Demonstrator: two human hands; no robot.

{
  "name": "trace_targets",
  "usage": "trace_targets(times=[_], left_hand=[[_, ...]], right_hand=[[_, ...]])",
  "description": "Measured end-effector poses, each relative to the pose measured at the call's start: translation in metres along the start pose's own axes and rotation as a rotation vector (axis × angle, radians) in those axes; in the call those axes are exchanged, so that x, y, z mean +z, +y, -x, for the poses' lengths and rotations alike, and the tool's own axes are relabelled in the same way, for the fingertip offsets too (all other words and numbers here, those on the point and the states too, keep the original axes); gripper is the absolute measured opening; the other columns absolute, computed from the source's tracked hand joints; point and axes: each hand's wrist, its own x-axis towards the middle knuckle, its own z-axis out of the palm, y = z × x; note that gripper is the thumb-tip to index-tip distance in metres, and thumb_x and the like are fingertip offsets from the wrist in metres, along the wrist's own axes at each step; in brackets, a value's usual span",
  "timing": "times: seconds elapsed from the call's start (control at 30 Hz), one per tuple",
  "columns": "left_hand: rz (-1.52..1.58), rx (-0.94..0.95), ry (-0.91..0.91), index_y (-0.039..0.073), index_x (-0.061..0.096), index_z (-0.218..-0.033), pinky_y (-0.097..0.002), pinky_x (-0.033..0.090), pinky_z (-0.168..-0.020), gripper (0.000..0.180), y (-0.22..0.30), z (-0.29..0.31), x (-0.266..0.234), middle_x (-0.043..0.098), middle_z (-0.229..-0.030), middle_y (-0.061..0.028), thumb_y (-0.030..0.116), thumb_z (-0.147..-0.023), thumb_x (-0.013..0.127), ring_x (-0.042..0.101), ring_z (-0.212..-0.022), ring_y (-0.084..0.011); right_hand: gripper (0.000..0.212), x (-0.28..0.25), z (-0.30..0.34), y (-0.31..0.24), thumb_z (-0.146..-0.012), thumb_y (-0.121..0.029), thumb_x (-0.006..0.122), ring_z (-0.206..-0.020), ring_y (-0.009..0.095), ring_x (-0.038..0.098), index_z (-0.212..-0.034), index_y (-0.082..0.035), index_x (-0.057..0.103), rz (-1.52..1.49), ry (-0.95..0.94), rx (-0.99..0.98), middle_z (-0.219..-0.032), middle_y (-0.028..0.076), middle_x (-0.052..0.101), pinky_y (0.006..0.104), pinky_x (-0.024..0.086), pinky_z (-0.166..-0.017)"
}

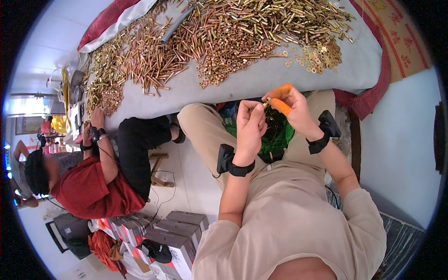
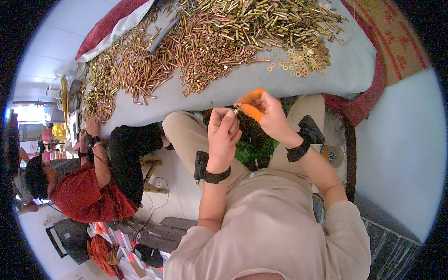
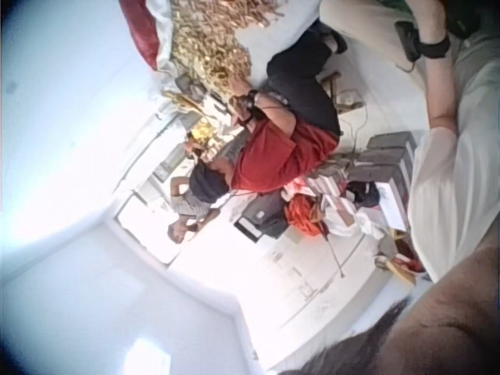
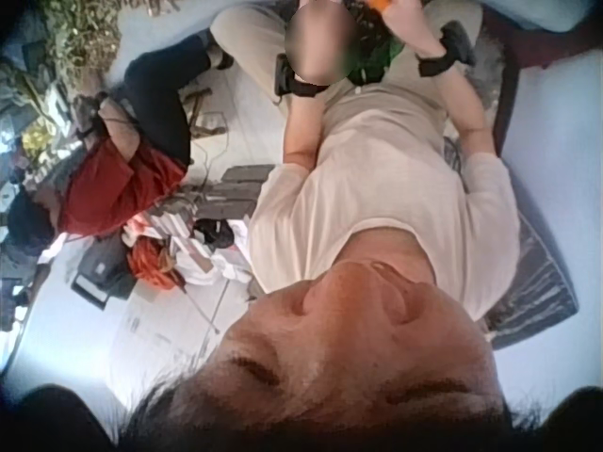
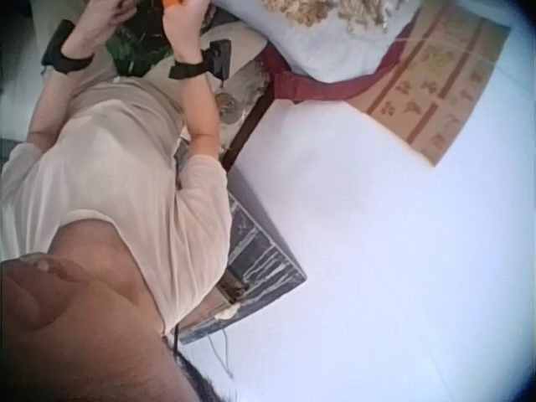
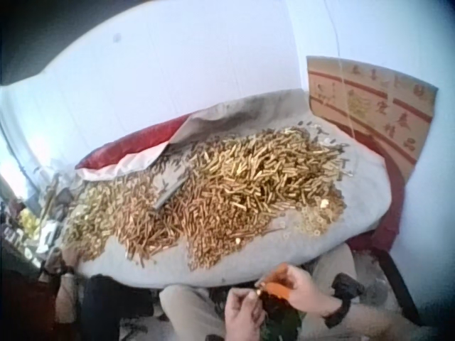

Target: Assembling washers and nuts onto bolts.

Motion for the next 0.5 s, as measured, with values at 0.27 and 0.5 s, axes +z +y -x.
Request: trace_targets(times=[0.27,0.5], left_hand=[[0.014,-0.026,-0.064,0.011,0.042,-0.083,-0.0166,0.020,-0.038,0.015,0.008,0.006,0.002,0.032,-0.059,0.0062,0.019,-0.089,0.053,0.025,-0.046,-0.0017],[-0.003,-0.086,-0.149,0.011,0.040,-0.080,-0.0171,0.019,-0.038,0.017,0.007,0.004,0.000,0.031,-0.057,0.0063,0.018,-0.090,0.052,0.024,-0.045,-0.0018]], right_hand=[[0.017,-0.001,0.010,-0.011,-0.082,-0.005,0.060,-0.076,0.009,0.054,-0.098,-0.004,0.055,0.298,-0.070,-0.225,-0.091,0.002,0.060,0.0221,0.043,-0.066],[0.017,-0.004,0.011,-0.016,-0.081,-0.010,0.061,-0.072,0.014,0.054,-0.094,-0.002,0.054,0.506,-0.069,-0.223,-0.085,0.005,0.059,0.0241,0.044,-0.062]])
